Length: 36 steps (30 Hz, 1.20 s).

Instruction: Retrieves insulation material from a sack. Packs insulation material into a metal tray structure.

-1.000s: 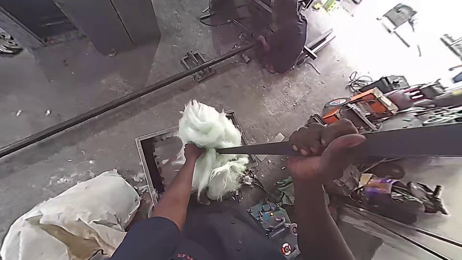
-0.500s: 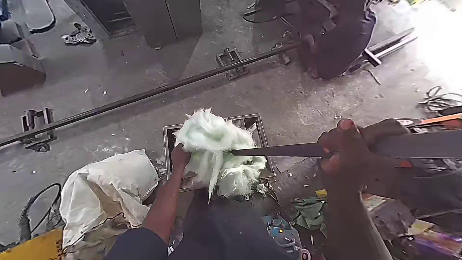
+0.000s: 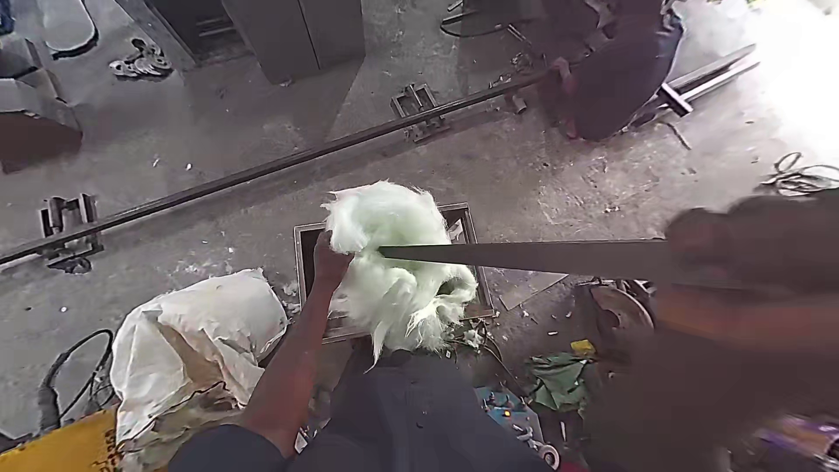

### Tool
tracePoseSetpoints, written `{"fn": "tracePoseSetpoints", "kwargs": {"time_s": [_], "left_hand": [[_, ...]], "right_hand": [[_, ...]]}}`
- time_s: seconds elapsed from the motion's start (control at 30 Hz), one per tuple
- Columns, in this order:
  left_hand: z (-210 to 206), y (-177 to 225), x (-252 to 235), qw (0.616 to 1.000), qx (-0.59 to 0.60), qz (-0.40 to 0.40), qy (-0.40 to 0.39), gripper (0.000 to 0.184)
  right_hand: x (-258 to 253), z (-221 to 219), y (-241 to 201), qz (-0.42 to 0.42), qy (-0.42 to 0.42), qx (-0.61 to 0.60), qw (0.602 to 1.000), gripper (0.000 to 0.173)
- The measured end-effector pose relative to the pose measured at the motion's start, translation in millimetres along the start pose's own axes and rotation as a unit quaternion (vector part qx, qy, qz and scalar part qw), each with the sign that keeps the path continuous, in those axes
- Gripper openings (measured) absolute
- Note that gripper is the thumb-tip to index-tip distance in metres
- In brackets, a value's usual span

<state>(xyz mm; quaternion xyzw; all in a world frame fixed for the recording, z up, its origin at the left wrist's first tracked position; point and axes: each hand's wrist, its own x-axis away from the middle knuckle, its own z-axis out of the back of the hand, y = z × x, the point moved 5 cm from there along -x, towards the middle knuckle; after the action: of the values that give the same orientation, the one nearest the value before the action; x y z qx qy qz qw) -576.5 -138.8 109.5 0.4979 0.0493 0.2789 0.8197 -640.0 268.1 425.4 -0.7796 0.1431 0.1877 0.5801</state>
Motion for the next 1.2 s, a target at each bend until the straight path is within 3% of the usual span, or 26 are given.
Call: {"fn": "tracePoseSetpoints", "kwargs": {"time_s": [0.1,0.17,0.3,0.37,0.43,0.5,0.57,0.7,1.07,1.2], "left_hand": [[-6.6,16.2,-13.6,0.999,-0.022,-0.016,0.036,0.071],[-10.0,6.5,-21.6,0.998,-0.034,0.008,0.052,0.078],[-51.8,-50.2,-14.9,0.984,-0.019,0.177,-0.023,0.119],[-90.0,-79.4,-8.4,0.974,-0.033,0.217,-0.063,0.128],[-114.5,-98.5,-0.2,0.965,-0.089,0.232,-0.081,0.122],[-117.8,-91.4,-2.1,0.965,-0.110,0.227,-0.068,0.101],[-96.3,-75.0,-10.7,0.974,-0.125,0.188,-0.011,0.087],[-11.6,-51.7,-45.6,0.973,-0.135,0.136,0.129,0.087],[57.9,-39.2,-33.9,0.962,-0.142,0.099,0.213,0.095],[116.6,-25.9,-43.5,0.951,-0.181,0.064,0.244,0.100]], "right_hand": [[16.5,-33.6,35.1,-0.013,-0.001,-0.018,1.000,0.021],[29.2,-37.5,59.8,-0.015,-0.005,-0.008,1.000,0.026],[55.6,-32.4,89.0,-0.047,0.011,-0.020,0.999,0.027],[65.9,-32.7,90.8,-0.049,0.014,-0.032,0.998,0.027],[71.9,-33.1,88.1,-0.038,-0.014,-0.033,0.999,0.025],[71.6,-32.6,81.8,-0.016,-0.064,-0.015,0.998,0.027],[75.8,-24.6,75.6,-0.001,-0.087,0.016,0.996,0.028],[77.4,0.4,67.7,0.007,-0.075,0.057,0.995,0.033],[70.7,39.1,58.9,0.015,-0.061,0.069,0.996,0.031],[62.2,65.9,48.4,0.017,-0.043,0.122,0.991,0.031]]}}
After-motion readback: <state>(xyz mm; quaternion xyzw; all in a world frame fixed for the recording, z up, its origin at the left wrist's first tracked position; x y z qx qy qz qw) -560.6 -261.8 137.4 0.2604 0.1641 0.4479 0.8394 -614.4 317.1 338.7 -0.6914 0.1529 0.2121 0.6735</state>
